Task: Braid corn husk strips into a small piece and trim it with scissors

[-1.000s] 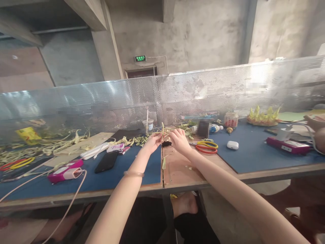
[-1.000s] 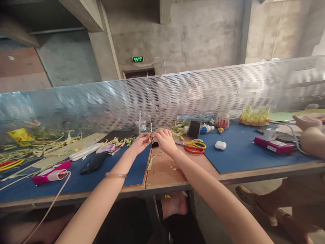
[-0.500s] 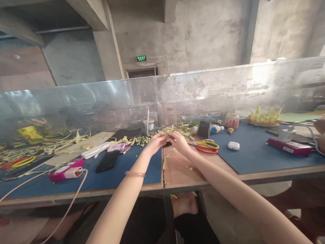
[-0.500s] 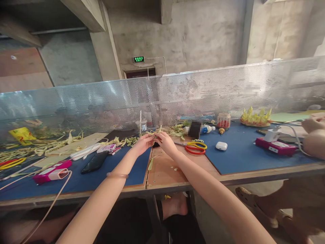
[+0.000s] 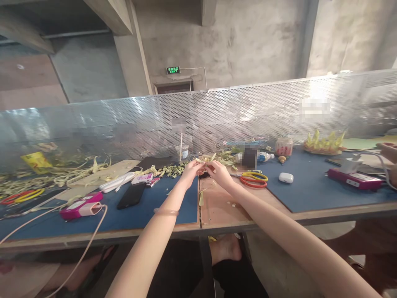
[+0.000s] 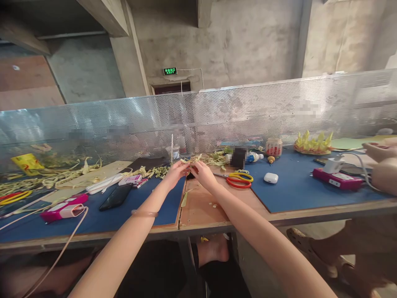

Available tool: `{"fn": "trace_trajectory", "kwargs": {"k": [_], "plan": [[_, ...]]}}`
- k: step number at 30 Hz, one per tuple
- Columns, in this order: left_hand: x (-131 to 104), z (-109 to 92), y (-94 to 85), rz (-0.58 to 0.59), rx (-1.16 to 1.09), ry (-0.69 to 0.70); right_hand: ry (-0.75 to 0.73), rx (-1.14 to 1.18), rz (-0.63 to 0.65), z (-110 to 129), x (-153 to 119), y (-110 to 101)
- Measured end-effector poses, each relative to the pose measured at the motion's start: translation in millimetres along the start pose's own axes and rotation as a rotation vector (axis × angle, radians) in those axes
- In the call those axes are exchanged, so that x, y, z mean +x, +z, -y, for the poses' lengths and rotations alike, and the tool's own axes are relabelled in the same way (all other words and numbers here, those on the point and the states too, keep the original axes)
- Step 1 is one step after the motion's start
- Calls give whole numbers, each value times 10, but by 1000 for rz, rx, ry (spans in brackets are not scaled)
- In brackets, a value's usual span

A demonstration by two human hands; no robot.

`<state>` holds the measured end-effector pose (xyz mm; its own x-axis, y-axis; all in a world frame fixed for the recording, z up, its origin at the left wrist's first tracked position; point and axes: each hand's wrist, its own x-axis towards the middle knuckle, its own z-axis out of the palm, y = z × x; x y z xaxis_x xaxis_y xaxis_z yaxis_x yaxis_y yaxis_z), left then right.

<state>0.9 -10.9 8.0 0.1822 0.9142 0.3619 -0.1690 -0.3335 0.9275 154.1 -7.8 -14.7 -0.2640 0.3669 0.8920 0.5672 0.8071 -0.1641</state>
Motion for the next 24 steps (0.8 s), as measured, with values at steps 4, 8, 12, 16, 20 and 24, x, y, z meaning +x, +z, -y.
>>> {"fn": "trace_trajectory", "kwargs": {"k": [4, 8, 12, 16, 20, 24], "plan": [[6, 3, 13, -47, 37, 12, 13, 25, 5, -11, -1, 25], [13, 21, 43, -83, 70, 19, 30, 52, 5, 6, 10, 13], [22, 22, 53, -87, 78, 28, 57, 76, 6, 0, 19, 0], [6, 9, 12, -22, 85, 10, 79, 107, 24, -63, 8, 19], [-15, 27, -31, 82, 79, -8, 112, 132, 12, -100, 7, 27], [8, 66, -55, 106, 70, 12, 126, 170, 4, -72, 31, -11]]}}
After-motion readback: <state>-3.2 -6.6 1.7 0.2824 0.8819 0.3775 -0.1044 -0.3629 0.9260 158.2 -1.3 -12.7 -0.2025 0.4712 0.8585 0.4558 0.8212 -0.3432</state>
